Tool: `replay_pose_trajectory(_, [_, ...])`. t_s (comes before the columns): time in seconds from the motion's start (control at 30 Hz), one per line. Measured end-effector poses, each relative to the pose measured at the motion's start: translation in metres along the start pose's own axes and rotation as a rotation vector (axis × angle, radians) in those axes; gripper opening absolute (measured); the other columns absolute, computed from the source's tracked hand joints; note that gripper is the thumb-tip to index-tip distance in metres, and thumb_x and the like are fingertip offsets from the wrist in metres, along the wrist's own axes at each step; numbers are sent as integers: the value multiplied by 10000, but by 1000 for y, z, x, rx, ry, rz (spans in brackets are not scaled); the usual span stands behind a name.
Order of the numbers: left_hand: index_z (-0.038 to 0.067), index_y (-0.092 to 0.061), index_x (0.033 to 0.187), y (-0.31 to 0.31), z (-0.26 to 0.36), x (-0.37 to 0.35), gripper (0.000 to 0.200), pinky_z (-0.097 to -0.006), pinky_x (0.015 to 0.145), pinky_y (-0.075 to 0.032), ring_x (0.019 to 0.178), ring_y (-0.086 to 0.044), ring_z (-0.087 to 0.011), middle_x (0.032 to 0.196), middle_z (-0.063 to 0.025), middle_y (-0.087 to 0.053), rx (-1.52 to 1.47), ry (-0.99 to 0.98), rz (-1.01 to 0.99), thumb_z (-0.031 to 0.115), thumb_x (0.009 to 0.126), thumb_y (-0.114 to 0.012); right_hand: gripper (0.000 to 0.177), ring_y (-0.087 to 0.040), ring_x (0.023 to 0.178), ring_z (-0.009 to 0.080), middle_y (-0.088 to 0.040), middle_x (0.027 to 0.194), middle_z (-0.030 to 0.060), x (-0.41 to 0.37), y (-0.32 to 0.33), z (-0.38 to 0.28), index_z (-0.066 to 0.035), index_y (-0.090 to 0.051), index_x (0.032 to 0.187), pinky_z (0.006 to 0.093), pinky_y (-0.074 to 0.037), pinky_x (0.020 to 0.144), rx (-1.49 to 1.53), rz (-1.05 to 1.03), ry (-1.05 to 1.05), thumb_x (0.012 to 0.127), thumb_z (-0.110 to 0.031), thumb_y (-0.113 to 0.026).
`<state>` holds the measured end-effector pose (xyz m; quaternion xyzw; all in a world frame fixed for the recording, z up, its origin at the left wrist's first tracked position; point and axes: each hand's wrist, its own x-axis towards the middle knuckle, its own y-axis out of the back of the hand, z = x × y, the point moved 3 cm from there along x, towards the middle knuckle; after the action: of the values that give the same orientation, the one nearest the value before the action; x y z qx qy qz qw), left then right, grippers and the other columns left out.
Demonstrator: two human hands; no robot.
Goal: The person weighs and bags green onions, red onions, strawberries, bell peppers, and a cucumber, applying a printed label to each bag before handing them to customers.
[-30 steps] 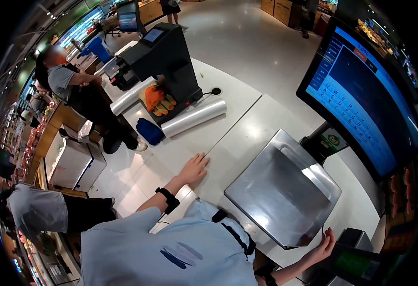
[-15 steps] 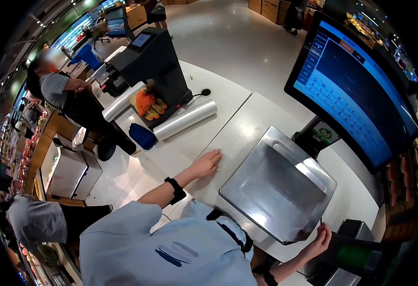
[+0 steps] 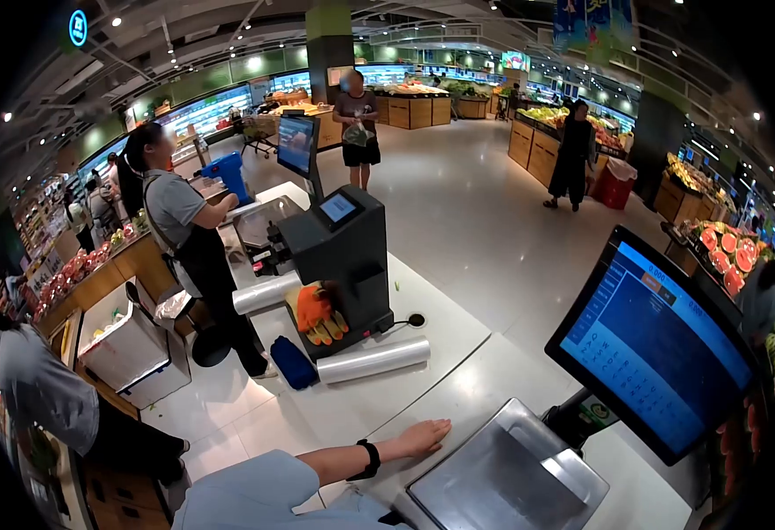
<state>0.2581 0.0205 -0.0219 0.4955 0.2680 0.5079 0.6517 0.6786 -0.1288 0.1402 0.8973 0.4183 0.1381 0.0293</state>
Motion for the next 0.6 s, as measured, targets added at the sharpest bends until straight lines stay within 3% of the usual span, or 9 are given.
replay_pose_trajectory(0.03, [19, -405, 1238, 4, -4, 1, 472, -368, 938, -381, 1133, -449, -308, 1289, -166, -429, 3, 1, 9, 232, 834, -523, 200, -591, 812, 219, -632, 861, 146, 1, -3, 1, 49, -633, 937, 314, -473, 729, 15, -4, -6, 835, -82, -522])
replay_pose_trajectory(0.1, [84, -541, 1089, 21, -20, 1, 303, -361, 788, -458, 944, -557, -289, 1083, -116, -586, -192, 277, 16, 197, 809, -554, 199, -594, 818, 226, -631, 892, 152, 5, -6, 6, 54, -627, 933, 319, -476, 745, 11, -37, 14, 843, -84, -516])
replay_pose_trajectory(0.27, [80, -628, 882, 64, -24, -27, 183, -369, 647, -480, 731, -615, -280, 797, -101, -646, -391, 366, 252, 227, 775, -609, 194, -591, 856, 232, -626, 924, 151, 5, -15, 1, 44, -615, 953, 330, -479, 771, 16, -82, -51, 844, -71, -504])
replay_pose_trajectory(0.33, [80, -644, 844, 60, -35, -46, 179, -359, 633, -481, 723, -620, -271, 779, -94, -648, -395, 354, 256, 241, 772, -616, 196, -588, 861, 236, -626, 923, 151, 25, -6, 44, 44, -615, 957, 330, -479, 768, -42, -169, -78, 841, -69, -504])
replay_pose_trajectory(0.37, [81, -650, 842, 65, -36, -59, 176, -354, 629, -483, 717, -624, -265, 774, -91, -650, -376, 371, 261, 238, 768, -619, 197, -585, 862, 241, -625, 920, 155, 6, -11, 9, 41, -617, 957, 332, -481, 761, 49, -12, -88, 842, -61, -494])
replay_pose_trajectory(0.4, [83, -655, 839, 72, -38, -71, 173, -348, 625, -485, 712, -629, -258, 770, -87, -652, -355, 390, 266, 236, 764, -623, 194, -585, 868, 233, -624, 931, 149, 5, -11, 5, 36, -615, 964, 323, -475, 778, 30, -18, -90, 853, -69, -496])
replay_pose_trajectory(0.47, [82, -663, 834, 77, -49, -102, 174, -332, 602, -487, 674, -636, -240, 740, -93, -649, -389, 449, 294, 234, 757, -630, 193, -545, 887, 138, -571, 945, 60, 18, -7, 32, 7, -584, 974, 257, -456, 801, 88, -126, 17, 905, -134, -473])
replay_pose_trajectory(0.53, [78, -659, 828, 82, -70, -136, 181, -311, 583, -488, 635, -638, -223, 678, -91, -641, -374, 619, 316, 243, 768, -617, 190, -545, 871, 133, -579, 949, 70, 19, -3, 44, 8, -585, 978, 260, -461, 784, 162, -93, 7, 904, -125, -471])
replay_pose_trajectory(0.6, [101, -648, 880, 99, -86, -167, 233, -332, 588, -490, 612, -630, -244, 625, -91, -627, -386, 1011, 359, 303, 833, -542, 199, -564, 880, 159, -591, 948, 79, 15, -4, 35, 19, -586, 964, 268, -464, 782, 171, -63, -6, 909, -127, -462])
